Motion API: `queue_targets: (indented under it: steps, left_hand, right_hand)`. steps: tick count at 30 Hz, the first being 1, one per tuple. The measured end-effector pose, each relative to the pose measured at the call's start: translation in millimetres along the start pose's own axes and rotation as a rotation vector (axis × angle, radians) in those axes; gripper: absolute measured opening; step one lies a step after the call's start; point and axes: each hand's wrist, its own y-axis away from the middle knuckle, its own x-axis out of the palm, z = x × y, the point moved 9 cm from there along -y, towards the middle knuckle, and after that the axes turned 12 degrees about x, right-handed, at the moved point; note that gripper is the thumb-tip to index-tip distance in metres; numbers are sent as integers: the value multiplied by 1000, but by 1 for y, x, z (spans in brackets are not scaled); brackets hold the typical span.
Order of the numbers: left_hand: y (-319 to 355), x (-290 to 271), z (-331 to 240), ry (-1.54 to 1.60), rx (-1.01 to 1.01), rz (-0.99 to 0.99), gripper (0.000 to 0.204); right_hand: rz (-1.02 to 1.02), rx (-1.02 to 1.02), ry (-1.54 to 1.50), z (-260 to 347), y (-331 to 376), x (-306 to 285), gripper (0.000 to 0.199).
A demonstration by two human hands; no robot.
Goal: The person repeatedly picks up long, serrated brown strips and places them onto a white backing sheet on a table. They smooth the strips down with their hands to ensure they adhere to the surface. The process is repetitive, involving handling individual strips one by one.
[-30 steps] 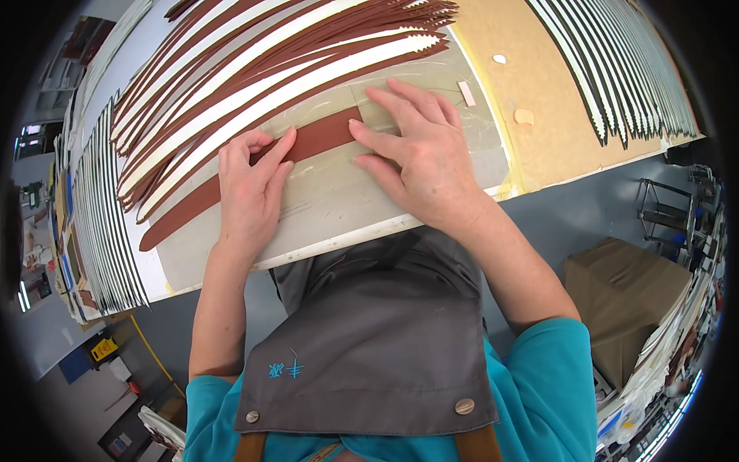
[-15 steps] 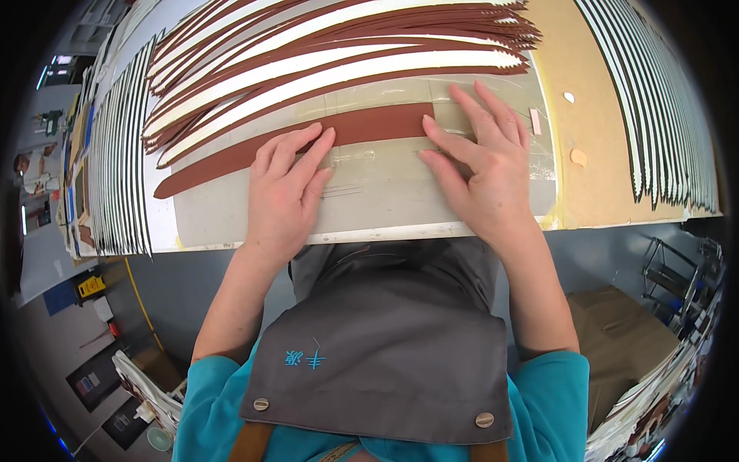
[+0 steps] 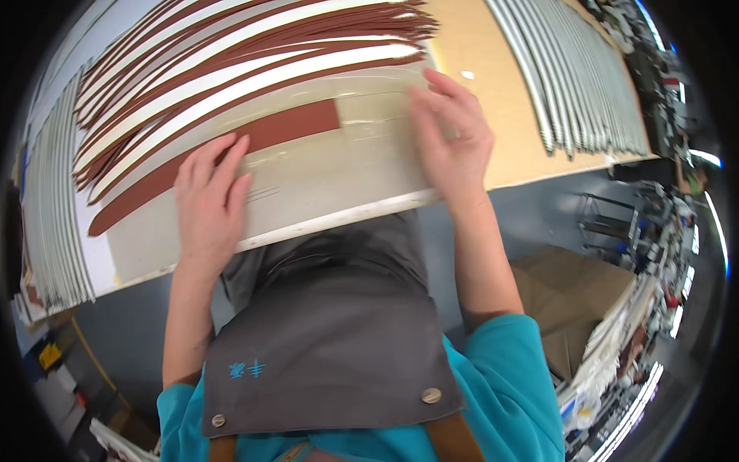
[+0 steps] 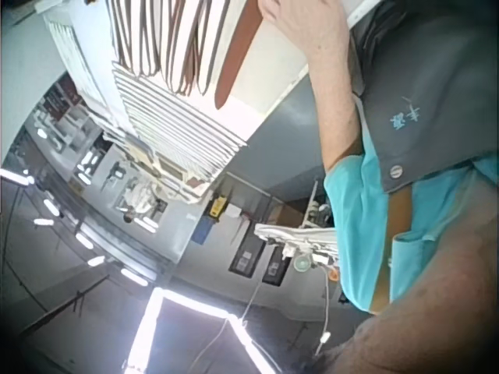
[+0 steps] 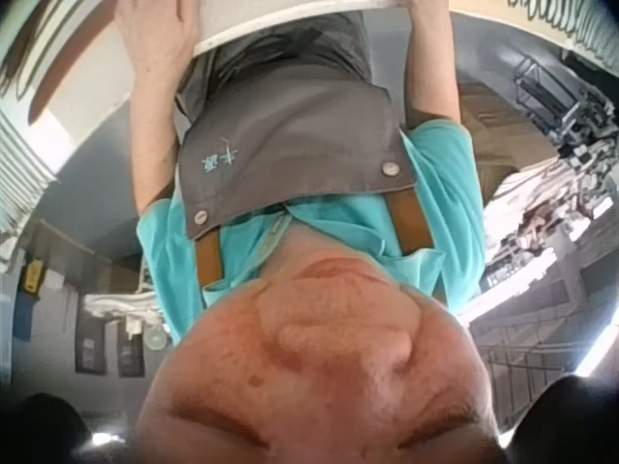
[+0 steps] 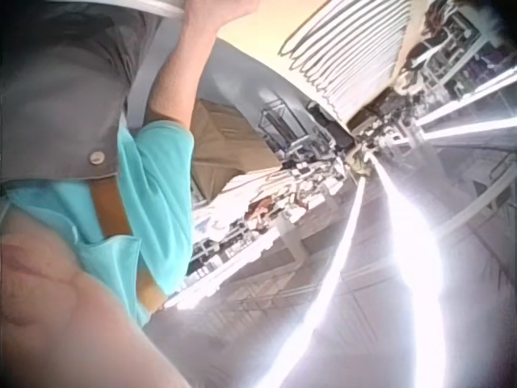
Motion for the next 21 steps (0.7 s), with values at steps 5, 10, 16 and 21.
queue_targets:
  steps: [5, 10, 16, 21]
  left_hand:
    - [-2, 7, -1, 22, 8, -4, 41]
    - [0, 1, -1, 24, 1, -13, 42]
    - [0, -4, -2, 73, 6, -57, 43]
    - [2, -2, 0, 140, -11, -95, 40]
  right_hand:
    - [-117, 494, 228, -81, -9, -100, 35]
    - [10, 591, 286, -94, -4, -92, 43]
    - [88, 541, 303, -90, -12, -79, 30]
    - [73, 394, 12, -55, -32, -61, 13]
